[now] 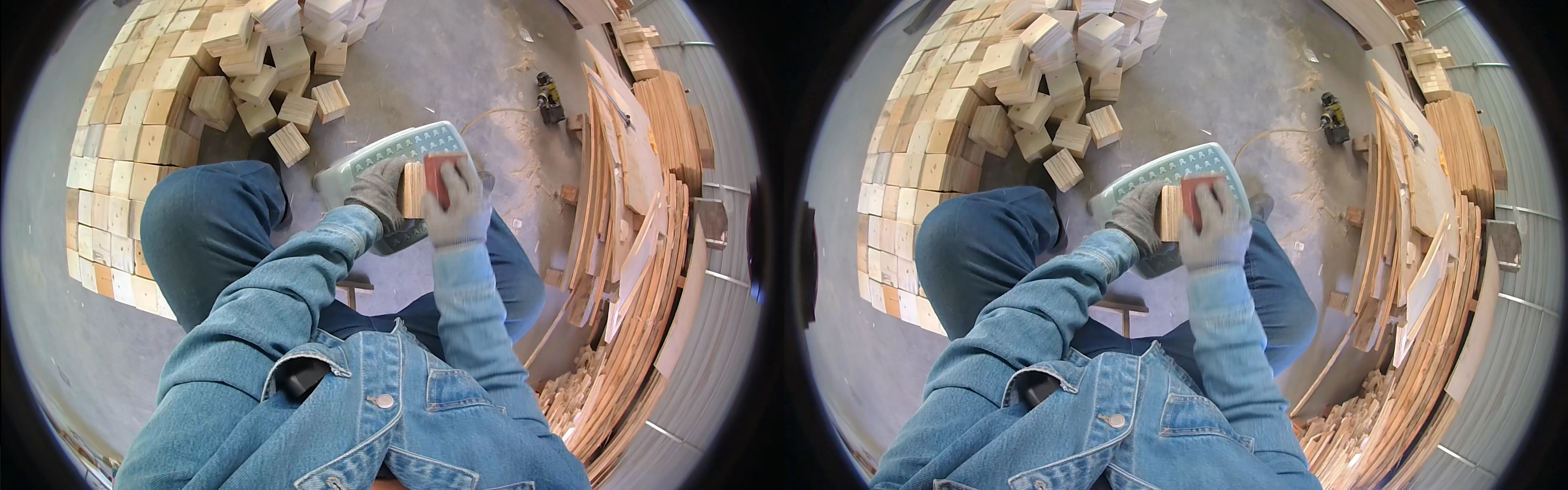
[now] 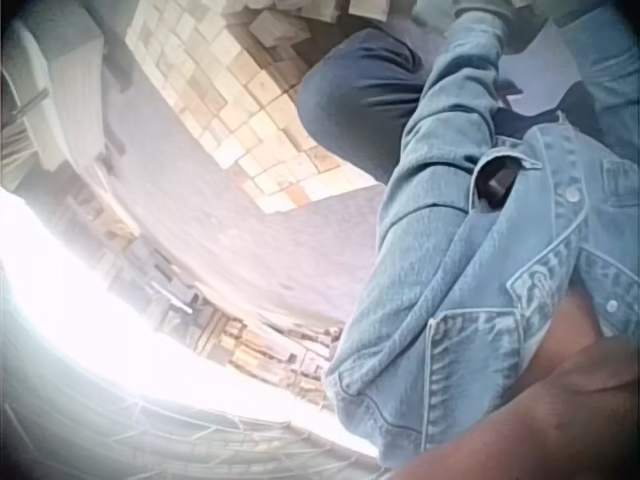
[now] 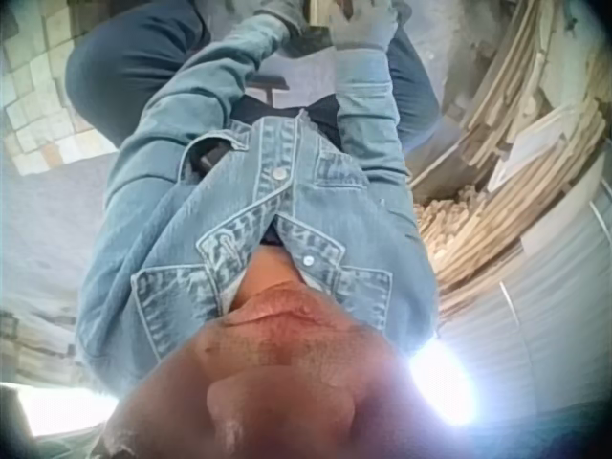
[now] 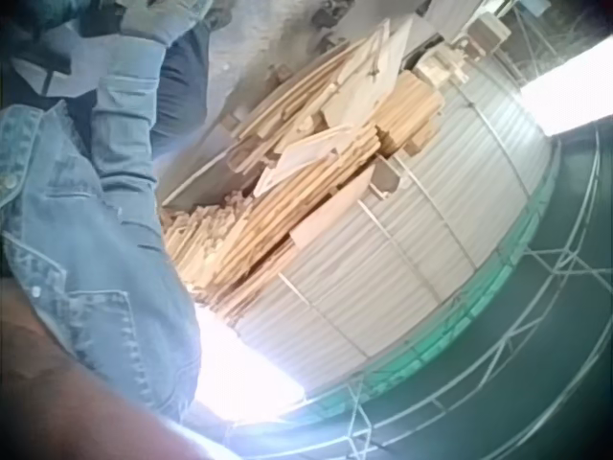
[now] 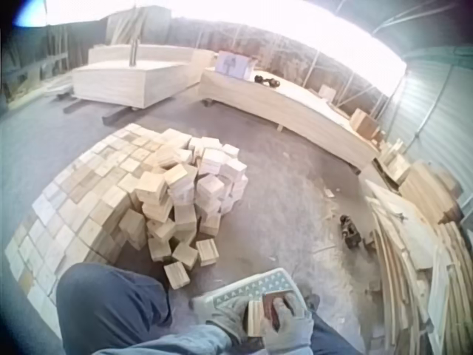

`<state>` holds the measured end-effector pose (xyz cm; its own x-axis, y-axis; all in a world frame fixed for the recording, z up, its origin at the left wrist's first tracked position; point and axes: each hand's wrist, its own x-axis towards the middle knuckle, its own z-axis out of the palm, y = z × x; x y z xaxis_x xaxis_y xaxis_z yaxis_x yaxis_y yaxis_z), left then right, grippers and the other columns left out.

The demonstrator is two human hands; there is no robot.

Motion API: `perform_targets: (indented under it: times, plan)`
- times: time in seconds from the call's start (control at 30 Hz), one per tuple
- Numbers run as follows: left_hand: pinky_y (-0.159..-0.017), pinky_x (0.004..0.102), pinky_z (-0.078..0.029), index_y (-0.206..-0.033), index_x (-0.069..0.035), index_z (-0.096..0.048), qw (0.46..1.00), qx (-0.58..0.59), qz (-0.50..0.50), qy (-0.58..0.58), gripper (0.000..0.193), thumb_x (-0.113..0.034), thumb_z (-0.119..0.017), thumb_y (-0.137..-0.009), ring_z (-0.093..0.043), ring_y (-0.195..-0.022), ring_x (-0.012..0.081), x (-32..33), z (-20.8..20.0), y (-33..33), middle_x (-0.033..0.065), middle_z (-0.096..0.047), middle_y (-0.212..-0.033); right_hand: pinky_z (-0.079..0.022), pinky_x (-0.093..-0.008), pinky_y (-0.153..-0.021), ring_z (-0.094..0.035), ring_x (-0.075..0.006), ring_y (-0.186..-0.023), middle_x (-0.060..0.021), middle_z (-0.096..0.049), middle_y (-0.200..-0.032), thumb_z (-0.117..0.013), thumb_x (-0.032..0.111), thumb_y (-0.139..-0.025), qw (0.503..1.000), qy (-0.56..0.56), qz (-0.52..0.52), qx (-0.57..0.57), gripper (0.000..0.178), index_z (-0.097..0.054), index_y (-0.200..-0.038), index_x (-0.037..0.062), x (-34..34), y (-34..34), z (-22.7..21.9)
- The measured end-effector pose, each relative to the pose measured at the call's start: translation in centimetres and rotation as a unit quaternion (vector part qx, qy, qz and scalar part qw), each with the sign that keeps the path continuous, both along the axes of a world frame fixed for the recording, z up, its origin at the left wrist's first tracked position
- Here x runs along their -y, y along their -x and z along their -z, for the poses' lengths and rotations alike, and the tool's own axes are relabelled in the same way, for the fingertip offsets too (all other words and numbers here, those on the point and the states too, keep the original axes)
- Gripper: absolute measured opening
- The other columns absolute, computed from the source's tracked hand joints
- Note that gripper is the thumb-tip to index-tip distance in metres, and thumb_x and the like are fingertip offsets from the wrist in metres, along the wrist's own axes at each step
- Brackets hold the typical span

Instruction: The person sits on a low stool and sands small rectangular wooden blocks using a red sanding block. They hold the wood in one hand and rub the sanding block across the surfaces, occasionally rotating the block to reach different sides. The person places finished blocks into a pile on the floor and picks up new ones to continue the process.

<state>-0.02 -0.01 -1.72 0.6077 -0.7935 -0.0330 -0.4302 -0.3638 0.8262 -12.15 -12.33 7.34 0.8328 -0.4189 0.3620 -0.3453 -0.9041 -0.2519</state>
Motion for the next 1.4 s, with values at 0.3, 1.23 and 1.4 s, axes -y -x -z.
perform_targets:
  times: [0.3,1.23,1.4]
  plan:
    - [-0.122,0.0457,-0.044,-0.148,-0.014,-0.051,1.0,-0.009,0.018,0.01,0.098,-0.041,-0.093,-0.064,-0.056,-0.138,0.0397,0.3,0.6,-0.4,0.0192,-0.059,-0.142,-0.048,-0.0522,-0.113,-0.061,-0.04,-0.137,-0.0218,-0.059,-0.154,-0.084,0.028,-0.081,0.997,-0.022,0.055,-0.057,0.061,-0.072,-0.137,0.0071,0.5,-0.1,-0.2]
    - [-0.118,0.0483,-0.046,-0.143,-0.014,-0.055,0.998,-0.009,0.019,0.061,0.092,-0.046,-0.093,-0.066,-0.06,-0.133,0.0417,0.4,1.0,-0.4,0.0205,-0.063,-0.137,-0.049,-0.0538,-0.106,-0.063,-0.0435,-0.123,-0.0241,-0.06,-0.149,-0.091,0.019,-0.072,0.999,-0.032,0.018,-0.032,0.068,-0.071,-0.136,0.0059,-5.9,8.5,-1.0]
    - [-0.12,0.0488,-0.044,-0.147,-0.012,-0.051,0.999,-0.028,0.029,0.01,0.096,-0.048,-0.091,-0.067,-0.056,-0.137,0.0415,0.1,-0.5,-0.1,0.021,-0.059,-0.143,-0.055,-0.0545,-0.098,-0.067,-0.0458,-0.114,-0.0251,-0.063,-0.144,-0.089,0.017,-0.07,0.999,0.018,-0.027,0.009,0.062,-0.074,-0.129,0.0036,-3.1,6.3,-0.6]
